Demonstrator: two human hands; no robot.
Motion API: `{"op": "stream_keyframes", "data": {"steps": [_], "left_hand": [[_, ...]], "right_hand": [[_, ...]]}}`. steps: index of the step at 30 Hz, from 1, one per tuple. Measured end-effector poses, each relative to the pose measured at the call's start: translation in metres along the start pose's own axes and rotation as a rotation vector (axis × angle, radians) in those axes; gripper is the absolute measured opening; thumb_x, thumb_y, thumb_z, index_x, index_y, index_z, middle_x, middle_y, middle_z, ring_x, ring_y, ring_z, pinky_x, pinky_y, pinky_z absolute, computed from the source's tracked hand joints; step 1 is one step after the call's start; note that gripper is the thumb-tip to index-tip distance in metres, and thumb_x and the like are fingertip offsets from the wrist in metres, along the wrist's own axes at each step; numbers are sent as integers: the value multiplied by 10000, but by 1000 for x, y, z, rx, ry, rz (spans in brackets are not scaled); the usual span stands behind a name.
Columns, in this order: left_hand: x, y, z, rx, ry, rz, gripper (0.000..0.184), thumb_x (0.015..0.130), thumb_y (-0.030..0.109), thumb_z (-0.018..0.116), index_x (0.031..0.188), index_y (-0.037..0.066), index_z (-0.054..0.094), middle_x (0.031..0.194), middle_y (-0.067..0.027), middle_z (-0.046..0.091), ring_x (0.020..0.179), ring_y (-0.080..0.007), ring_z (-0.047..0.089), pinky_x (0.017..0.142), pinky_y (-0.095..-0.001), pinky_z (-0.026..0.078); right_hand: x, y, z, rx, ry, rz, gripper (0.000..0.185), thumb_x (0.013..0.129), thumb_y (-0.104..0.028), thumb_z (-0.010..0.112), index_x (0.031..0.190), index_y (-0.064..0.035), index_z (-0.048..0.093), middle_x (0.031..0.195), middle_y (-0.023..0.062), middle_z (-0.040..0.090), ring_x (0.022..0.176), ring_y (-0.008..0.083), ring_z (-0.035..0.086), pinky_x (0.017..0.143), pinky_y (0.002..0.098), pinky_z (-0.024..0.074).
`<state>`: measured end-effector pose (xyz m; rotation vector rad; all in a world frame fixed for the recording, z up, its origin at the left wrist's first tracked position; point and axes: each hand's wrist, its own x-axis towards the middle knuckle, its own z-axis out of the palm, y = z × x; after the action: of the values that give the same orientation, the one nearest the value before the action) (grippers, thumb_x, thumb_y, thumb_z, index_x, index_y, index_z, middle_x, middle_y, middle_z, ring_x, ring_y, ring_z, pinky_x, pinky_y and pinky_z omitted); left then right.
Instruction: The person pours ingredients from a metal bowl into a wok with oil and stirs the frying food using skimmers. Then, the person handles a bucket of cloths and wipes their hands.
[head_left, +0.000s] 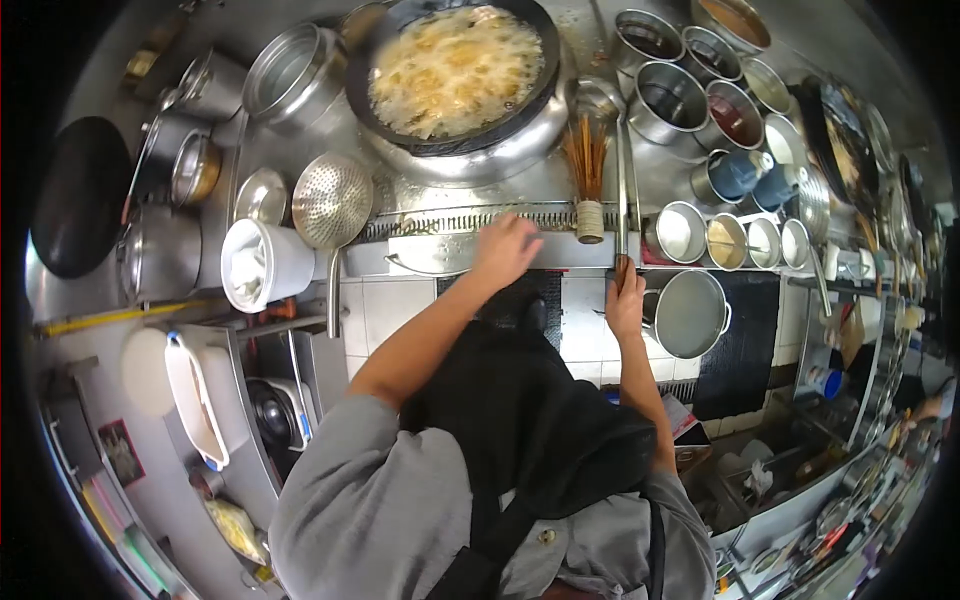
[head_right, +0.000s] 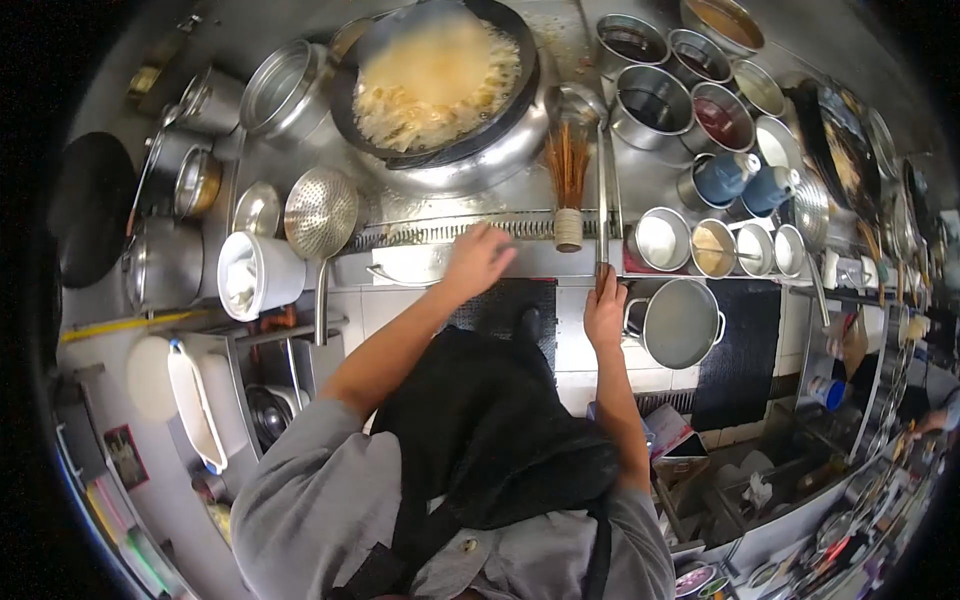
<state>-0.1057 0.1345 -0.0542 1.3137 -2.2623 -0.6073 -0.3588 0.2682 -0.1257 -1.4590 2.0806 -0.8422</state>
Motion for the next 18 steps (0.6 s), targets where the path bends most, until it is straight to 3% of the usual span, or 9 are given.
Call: {"op": "stream_keyframes", "data": {"steps": [3, 4, 6, 9, 14, 18], "left_hand": [[-55, -41, -55, 287, -27, -103, 361, 825, 441, 716, 911, 97, 651, 937, -129, 596, 942, -342, 572, 805, -485, 422], [-75, -54, -65, 418, -134, -165, 457, 862, 559, 620, 931, 110, 664, 1001, -116, 632, 1005, -318, 589, 839, -480, 428], [-83, -66, -77, 438, -409, -153, 524, 901, 606, 532, 877, 106, 688, 931, -107, 671, 940, -290, 629, 820, -474, 433], [-84, -68, -69, 437, -424, -179, 550, 935, 599, 469, 818, 112, 699, 863, -96, 693, 885, -268, 654, 800, -467, 437], [-75, -53, -73, 503, -363, -132, 512, 945, 564, 475, 797, 118, 680, 816, -82, 686, 858, -270, 656, 773, -448, 433], [-85, -66, -67, 457, -325, -112, 475, 937, 542, 505, 781, 122, 662, 782, -70, 678, 819, -265, 656, 761, -436, 429]], "right_hand": [[0, -1, 0, -5, -21, 9, 635, 902, -83, 575, 1470, 4, 305, 1190, 319, 462, 1065, 501, 515, 923, 526, 454], [0, 0, -3, -21, -31, 20, 636, 903, -95, 578, 1470, 4, 306, 1190, 321, 464, 1065, 502, 514, 925, 526, 452], [2, 5, -2, -24, -22, -28, 637, 902, -113, 584, 1466, -3, 309, 1189, 326, 466, 1052, 504, 516, 927, 528, 450], [3, 8, -4, -45, -56, -10, 647, 898, -142, 615, 1464, -12, 331, 1229, 313, 467, 1077, 503, 525, 937, 527, 458], [5, -1, -14, -202, -109, -34, 662, 859, -119, 646, 1444, -31, 349, 1218, 296, 467, 1120, 468, 495, 928, 521, 452], [13, -71, -24, -349, 0, -147, 655, 828, -147, 696, 1412, -56, 416, 1251, 240, 494, 1152, 428, 500, 940, 510, 445]]}}
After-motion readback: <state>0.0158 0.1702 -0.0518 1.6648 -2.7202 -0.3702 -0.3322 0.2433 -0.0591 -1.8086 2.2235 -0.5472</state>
